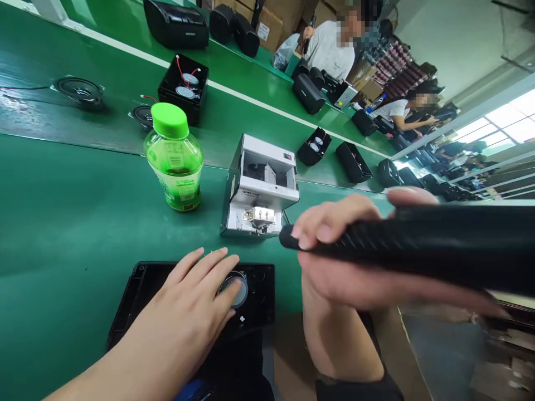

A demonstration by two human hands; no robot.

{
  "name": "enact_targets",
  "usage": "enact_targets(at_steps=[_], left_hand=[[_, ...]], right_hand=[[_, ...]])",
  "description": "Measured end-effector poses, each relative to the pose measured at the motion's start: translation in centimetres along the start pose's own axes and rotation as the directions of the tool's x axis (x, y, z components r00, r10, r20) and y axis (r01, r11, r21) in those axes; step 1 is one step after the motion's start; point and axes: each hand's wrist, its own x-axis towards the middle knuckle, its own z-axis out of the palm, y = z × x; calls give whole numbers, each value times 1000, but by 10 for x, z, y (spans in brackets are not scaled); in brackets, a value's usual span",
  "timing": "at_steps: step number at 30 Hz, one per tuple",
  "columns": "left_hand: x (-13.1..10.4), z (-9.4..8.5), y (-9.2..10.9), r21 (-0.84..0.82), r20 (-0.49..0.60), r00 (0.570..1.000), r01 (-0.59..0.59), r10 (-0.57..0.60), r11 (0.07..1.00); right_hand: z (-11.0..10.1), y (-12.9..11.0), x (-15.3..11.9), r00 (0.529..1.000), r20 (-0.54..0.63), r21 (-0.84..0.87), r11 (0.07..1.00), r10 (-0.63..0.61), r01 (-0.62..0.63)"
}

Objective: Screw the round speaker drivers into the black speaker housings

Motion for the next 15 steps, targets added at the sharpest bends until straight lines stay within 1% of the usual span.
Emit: enact_targets(at_steps=[1,3,5,7,9,11,12,15], left_hand=[[-5,-2,5,-2,-19,1000,-14,14,1000],[-17,-4,16,-20,-65,998,-9,7,1000],[-30,-1,28,-33,-93,995,23,-26,999],[-41,6,36,-19,-88,995,40,-41,999],[-49,14,40,9,-62,998,27,-26,1000],[-53,18,40,31,-50,999,18,-17,999],[-53,19,39,37,-57,998,21,-19,999],[-49,10,38,39,-11,1000,1,-1,999]], right_hand=[[8,10,10,998,-28,38,998,-49,50],[23,29,23,998,-33,93,994,-61,63],[31,41,27,1000,9,112,994,-3,2],[30,45,28,998,7,123,991,57,-58],[25,41,27,995,-11,128,987,100,-98],[18,32,22,988,6,142,978,153,-153],[16,25,17,984,11,160,971,176,-175],[16,5,-6,980,-10,227,955,199,-191]])
